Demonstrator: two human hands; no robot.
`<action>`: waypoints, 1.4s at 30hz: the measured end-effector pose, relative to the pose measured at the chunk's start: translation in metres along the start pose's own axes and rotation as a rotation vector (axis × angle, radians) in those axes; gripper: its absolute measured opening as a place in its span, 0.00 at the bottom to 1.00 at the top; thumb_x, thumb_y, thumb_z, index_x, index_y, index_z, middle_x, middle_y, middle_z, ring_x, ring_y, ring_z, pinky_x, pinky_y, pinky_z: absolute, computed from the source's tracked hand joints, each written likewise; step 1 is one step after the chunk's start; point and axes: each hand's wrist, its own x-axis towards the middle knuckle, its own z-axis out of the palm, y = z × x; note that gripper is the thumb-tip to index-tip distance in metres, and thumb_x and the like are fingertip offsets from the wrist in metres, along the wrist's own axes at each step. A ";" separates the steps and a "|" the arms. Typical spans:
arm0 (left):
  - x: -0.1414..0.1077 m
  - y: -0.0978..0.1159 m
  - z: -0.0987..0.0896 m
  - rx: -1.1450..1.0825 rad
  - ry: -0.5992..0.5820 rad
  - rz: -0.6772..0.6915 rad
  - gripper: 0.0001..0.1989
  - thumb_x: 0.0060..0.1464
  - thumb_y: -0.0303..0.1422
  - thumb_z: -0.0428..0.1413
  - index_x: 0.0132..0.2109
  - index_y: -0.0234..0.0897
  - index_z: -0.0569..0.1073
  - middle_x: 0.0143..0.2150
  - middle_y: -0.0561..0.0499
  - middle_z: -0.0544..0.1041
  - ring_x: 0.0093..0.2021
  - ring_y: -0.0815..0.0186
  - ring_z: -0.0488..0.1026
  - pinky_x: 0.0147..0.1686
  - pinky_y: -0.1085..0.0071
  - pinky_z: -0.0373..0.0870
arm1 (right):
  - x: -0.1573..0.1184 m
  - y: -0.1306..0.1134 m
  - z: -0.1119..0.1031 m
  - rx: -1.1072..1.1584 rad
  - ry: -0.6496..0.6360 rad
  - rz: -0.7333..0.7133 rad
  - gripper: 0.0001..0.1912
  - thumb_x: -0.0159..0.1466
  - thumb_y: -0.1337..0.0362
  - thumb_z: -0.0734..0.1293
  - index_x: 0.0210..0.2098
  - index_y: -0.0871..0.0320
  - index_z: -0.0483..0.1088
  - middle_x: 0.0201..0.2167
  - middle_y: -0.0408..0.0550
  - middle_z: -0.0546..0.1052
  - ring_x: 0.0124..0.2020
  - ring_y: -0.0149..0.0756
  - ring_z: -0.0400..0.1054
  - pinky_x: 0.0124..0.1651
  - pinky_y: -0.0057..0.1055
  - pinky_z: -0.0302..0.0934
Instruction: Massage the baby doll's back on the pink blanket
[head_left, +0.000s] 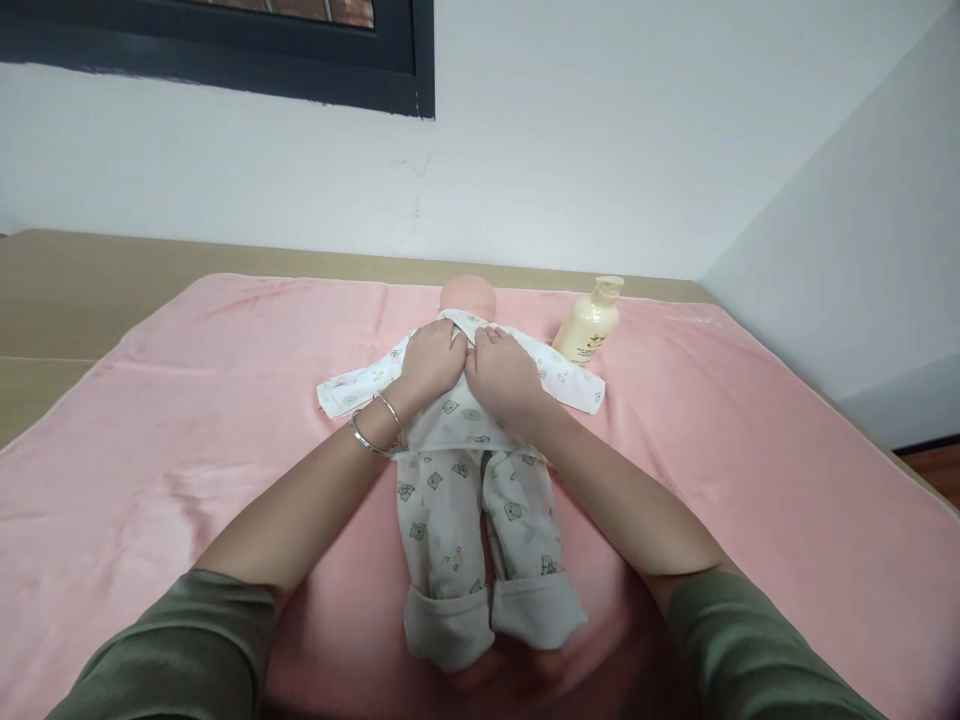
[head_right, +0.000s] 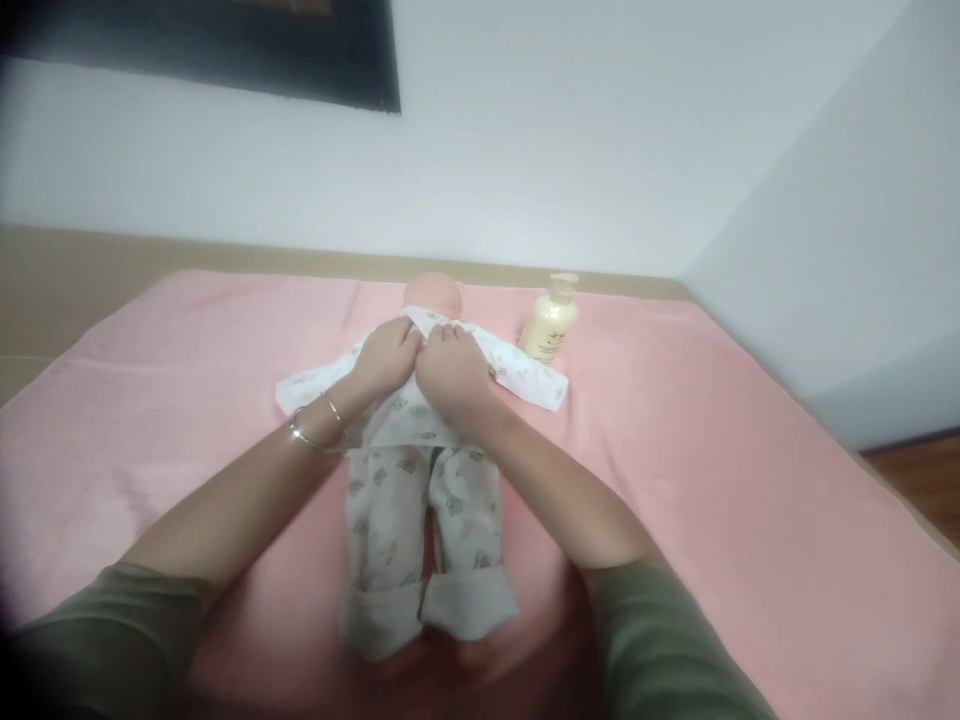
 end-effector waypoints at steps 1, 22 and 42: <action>0.001 -0.001 0.000 -0.017 -0.005 -0.018 0.19 0.65 0.34 0.40 0.45 0.35 0.75 0.49 0.37 0.81 0.49 0.50 0.77 0.49 0.58 0.71 | -0.001 -0.002 0.001 0.003 0.002 -0.011 0.22 0.72 0.67 0.53 0.55 0.68 0.73 0.60 0.67 0.75 0.65 0.55 0.65 0.70 0.49 0.55; -0.002 -0.003 0.011 -0.021 0.105 0.019 0.19 0.66 0.35 0.40 0.51 0.34 0.73 0.55 0.36 0.79 0.57 0.49 0.75 0.60 0.54 0.67 | 0.025 0.038 -0.006 0.316 -0.044 -0.003 0.24 0.69 0.57 0.57 0.57 0.65 0.68 0.60 0.65 0.74 0.62 0.57 0.67 0.65 0.53 0.61; -0.010 -0.005 0.019 -0.111 0.207 0.056 0.23 0.65 0.33 0.40 0.58 0.32 0.73 0.59 0.39 0.78 0.59 0.52 0.73 0.63 0.56 0.64 | 0.014 0.019 -0.003 0.300 0.261 0.112 0.29 0.68 0.63 0.56 0.67 0.64 0.64 0.70 0.59 0.67 0.74 0.52 0.54 0.74 0.55 0.49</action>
